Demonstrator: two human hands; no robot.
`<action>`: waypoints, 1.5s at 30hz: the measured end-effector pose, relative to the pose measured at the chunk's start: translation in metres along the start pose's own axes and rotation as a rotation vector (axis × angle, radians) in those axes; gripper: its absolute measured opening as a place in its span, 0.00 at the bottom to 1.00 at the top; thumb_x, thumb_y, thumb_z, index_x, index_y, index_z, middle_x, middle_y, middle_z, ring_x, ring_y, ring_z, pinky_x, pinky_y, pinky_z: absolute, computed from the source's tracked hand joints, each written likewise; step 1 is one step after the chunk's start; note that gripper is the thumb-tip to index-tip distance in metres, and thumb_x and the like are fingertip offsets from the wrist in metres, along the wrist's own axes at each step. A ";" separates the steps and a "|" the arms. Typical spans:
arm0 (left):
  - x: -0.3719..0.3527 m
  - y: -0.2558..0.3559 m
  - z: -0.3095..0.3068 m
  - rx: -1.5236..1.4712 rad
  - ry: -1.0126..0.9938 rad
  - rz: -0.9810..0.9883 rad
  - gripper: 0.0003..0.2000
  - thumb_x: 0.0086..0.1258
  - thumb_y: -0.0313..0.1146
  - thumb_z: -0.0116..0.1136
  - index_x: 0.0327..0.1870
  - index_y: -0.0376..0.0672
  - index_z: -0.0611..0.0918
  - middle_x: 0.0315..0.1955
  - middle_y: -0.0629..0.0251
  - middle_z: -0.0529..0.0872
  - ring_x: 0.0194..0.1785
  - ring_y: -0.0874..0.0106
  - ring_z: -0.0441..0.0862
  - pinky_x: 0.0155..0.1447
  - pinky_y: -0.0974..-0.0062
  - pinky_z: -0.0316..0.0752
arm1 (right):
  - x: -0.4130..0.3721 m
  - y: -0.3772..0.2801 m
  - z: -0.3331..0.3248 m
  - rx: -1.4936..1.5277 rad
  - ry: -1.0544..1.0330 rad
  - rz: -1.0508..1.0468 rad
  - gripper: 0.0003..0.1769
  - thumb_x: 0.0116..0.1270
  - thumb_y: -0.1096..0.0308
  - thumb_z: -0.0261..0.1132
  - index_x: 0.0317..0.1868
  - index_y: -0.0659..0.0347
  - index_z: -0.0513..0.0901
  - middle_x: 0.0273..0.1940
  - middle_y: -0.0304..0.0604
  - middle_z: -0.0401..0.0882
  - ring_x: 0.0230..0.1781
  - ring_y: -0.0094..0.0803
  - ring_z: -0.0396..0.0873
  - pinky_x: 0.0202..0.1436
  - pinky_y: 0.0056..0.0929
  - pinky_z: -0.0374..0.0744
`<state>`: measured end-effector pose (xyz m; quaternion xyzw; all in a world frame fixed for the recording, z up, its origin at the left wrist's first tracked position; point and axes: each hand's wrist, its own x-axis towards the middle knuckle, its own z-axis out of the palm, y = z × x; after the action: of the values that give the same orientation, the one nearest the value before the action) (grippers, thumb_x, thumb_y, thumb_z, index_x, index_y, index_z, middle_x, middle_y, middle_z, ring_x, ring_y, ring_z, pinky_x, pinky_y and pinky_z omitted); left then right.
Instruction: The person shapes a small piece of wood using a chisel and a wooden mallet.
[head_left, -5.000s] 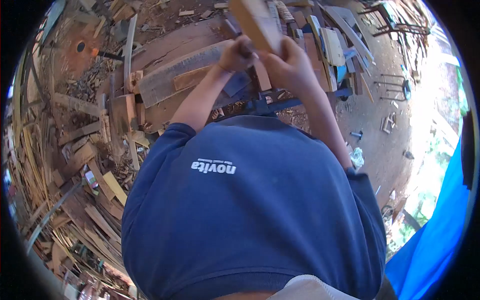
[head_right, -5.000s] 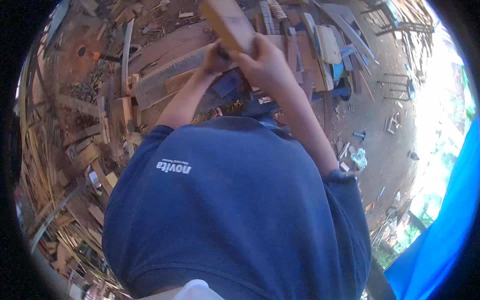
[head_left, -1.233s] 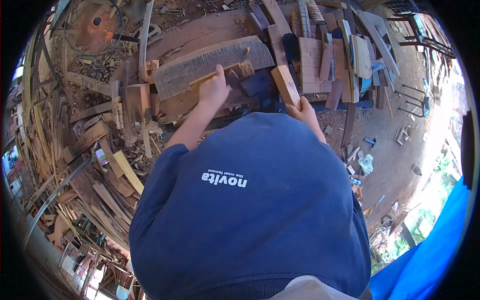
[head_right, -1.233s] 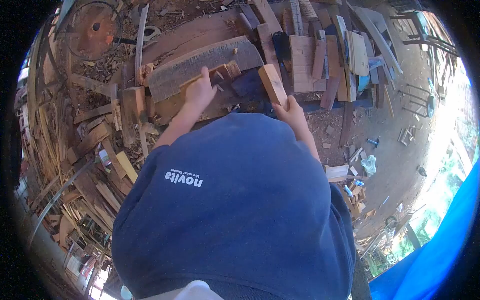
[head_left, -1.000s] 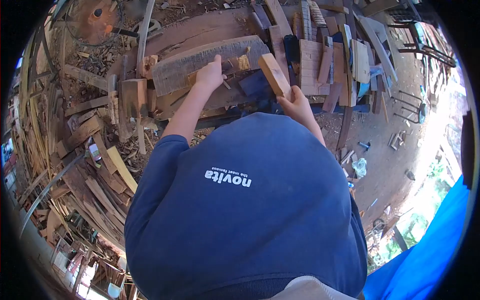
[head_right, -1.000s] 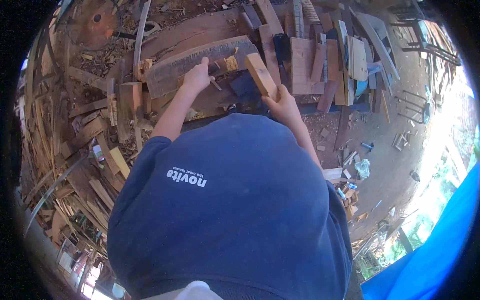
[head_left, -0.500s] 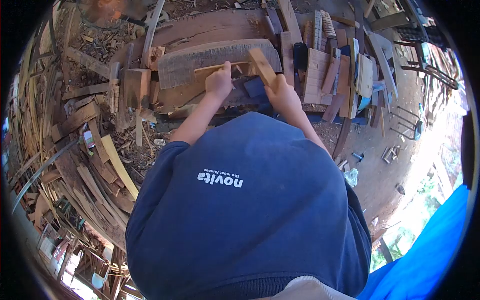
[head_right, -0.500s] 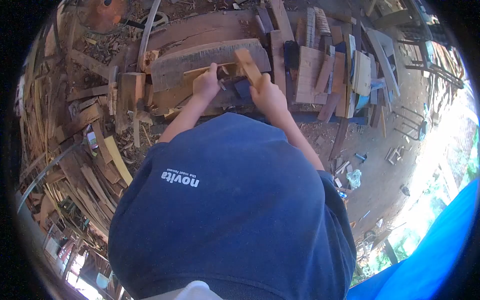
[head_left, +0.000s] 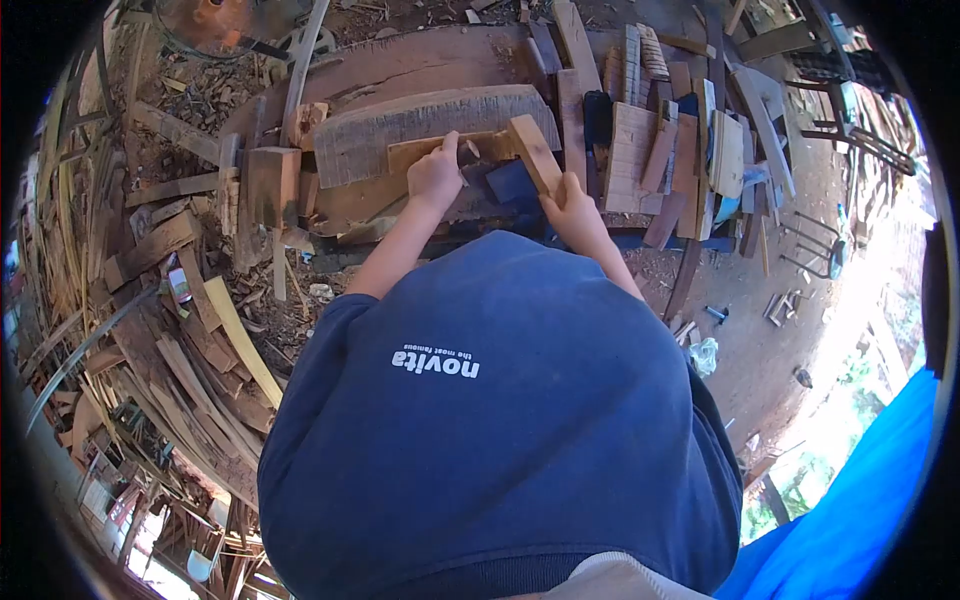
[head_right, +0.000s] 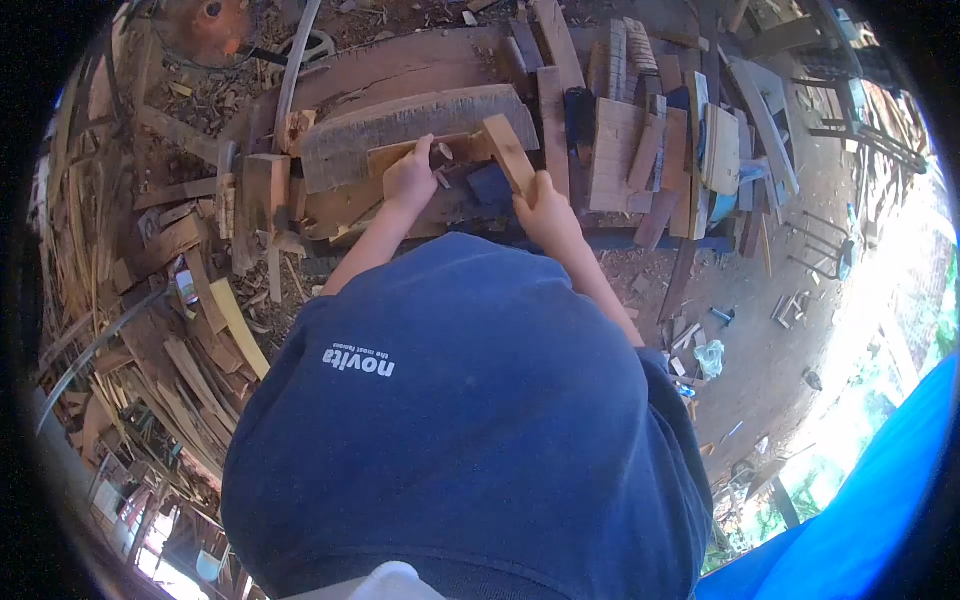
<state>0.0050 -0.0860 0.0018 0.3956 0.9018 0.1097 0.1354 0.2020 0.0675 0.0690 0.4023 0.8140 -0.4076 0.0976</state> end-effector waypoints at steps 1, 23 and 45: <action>0.006 0.000 -0.002 -0.035 -0.036 -0.068 0.19 0.64 0.33 0.59 0.57 0.47 0.73 0.36 0.54 0.87 0.39 0.56 0.88 0.41 0.56 0.82 | -0.005 0.008 0.001 0.034 0.005 0.022 0.22 0.67 0.54 0.62 0.53 0.58 0.68 0.40 0.69 0.81 0.45 0.68 0.79 0.47 0.59 0.77; 0.134 0.062 -0.086 -1.489 0.344 0.128 0.11 0.69 0.30 0.65 0.27 0.43 0.75 0.13 0.72 0.75 0.14 0.80 0.73 0.20 0.79 0.67 | -0.041 0.051 0.001 0.052 0.142 0.160 0.31 0.64 0.49 0.68 0.61 0.57 0.72 0.43 0.62 0.84 0.46 0.60 0.83 0.47 0.49 0.81; 0.150 0.086 -0.076 -1.503 0.284 0.212 0.09 0.71 0.25 0.58 0.29 0.41 0.73 0.13 0.69 0.74 0.16 0.77 0.72 0.23 0.76 0.70 | -0.034 0.045 -0.011 0.033 0.015 0.107 0.29 0.64 0.51 0.67 0.60 0.56 0.72 0.46 0.57 0.85 0.47 0.54 0.84 0.48 0.47 0.81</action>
<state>-0.0591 0.0760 0.0755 0.2638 0.5513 0.7545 0.2392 0.2599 0.0718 0.0666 0.4499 0.7851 -0.4120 0.1067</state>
